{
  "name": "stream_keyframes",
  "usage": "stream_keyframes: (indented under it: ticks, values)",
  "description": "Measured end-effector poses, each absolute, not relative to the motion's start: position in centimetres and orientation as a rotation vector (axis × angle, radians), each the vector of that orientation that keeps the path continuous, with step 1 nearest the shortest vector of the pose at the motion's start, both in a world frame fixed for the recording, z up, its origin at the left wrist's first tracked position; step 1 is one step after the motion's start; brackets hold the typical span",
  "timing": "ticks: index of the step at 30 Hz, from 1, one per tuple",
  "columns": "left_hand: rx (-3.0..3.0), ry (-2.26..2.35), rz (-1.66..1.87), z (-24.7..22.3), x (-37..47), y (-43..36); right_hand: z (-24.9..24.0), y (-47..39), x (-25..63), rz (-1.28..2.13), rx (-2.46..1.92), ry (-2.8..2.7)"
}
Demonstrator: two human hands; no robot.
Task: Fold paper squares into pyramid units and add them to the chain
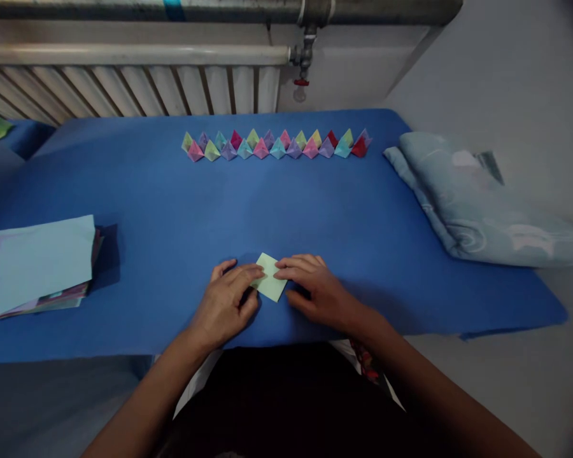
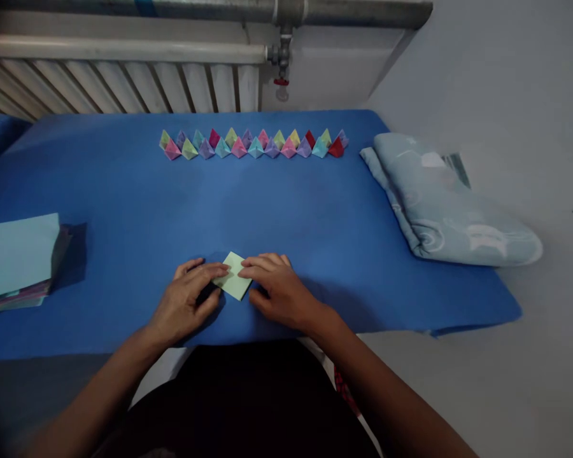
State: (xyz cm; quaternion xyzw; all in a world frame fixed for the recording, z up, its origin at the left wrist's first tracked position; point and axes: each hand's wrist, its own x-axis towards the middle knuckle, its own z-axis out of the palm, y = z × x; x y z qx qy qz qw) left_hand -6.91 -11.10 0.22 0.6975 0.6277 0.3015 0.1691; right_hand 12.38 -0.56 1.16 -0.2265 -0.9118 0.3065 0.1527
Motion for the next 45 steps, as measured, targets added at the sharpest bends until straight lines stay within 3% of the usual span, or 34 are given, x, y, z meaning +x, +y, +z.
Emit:
stream_keyframes:
  ticks: [11,18,45]
  values:
    - [1.798,1.733,0.977,0.3,-7.2,-10.8,1.0,0.0,12.1,0.880,-0.635,-2.580]
    - [1.996,1.842,0.943,-0.4,-6.9,-10.9,0.4,0.1,11.9,0.790,-0.653,-2.576]
    - [1.958,2.192,0.910,-0.8,-6.5,-10.4,0.1,0.4,10.5,0.752,-1.132,-2.431]
